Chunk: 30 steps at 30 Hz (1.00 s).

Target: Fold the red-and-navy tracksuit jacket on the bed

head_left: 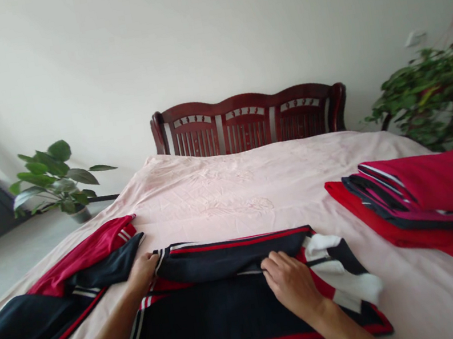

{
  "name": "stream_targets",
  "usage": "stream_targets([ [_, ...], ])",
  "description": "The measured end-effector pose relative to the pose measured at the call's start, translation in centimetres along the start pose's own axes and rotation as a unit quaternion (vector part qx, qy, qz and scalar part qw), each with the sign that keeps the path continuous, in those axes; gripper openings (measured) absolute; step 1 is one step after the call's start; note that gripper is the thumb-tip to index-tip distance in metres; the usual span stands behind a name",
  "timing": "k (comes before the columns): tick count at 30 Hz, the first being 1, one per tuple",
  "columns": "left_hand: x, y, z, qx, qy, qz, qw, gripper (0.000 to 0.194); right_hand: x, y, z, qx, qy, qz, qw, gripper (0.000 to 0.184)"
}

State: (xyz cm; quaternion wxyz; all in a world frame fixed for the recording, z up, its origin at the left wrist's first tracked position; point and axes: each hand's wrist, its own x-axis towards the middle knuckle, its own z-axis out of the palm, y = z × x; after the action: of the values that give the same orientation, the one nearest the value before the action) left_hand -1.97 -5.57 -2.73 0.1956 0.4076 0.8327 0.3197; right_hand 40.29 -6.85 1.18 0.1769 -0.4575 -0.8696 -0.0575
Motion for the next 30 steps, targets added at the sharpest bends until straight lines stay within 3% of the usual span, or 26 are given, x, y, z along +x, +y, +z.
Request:
stream_targets([
  [5, 0.4, 0.2, -0.2, 0.022, 0.005, -0.007, 1.0, 0.023, -2.4, 0.5, 1.1, 0.049, -0.016, -0.056, 0.997, 0.02],
  [11, -0.3, 0.9, -1.3, 0.075, 0.026, -0.018, 0.997, 0.025, -2.3, 1.4, -0.1, 0.163, -0.056, -0.027, 0.985, 0.017],
  [14, -1.2, 1.3, -1.6, 0.092, 0.03, -0.029, 0.995, 0.031, -0.7, 3.2, -0.5, 0.168, 0.003, 0.041, 0.985, 0.024],
  [17, -2.1, 1.8, -1.5, 0.102, 0.039, -0.036, 0.993, 0.04, 1.3, 5.7, 0.5, 0.08, 0.065, 0.098, 0.99, 0.037],
  [19, -2.5, 2.1, -1.4, 0.103, 0.043, -0.035, 0.993, 0.045, 2.4, 7.1, 1.8, 0.005, 0.035, 0.131, 0.991, 0.049],
  [23, -2.9, 2.3, -1.5, 0.103, 0.045, -0.028, 0.993, 0.046, 3.3, 8.3, 4.7, -0.057, -0.09, 0.167, 0.98, 0.064],
  [27, -3.2, 1.9, -2.3, 0.113, 0.038, -0.013, 0.993, 0.041, 3.1, 8.9, 6.2, -0.065, -0.103, 0.161, 0.979, 0.068],
  [30, -3.7, 2.1, -3.2, 0.14, 0.04, 0.009, 0.989, 0.037, 3.3, 9.0, 5.7, -0.062, -0.116, 0.176, 0.975, 0.065],
])
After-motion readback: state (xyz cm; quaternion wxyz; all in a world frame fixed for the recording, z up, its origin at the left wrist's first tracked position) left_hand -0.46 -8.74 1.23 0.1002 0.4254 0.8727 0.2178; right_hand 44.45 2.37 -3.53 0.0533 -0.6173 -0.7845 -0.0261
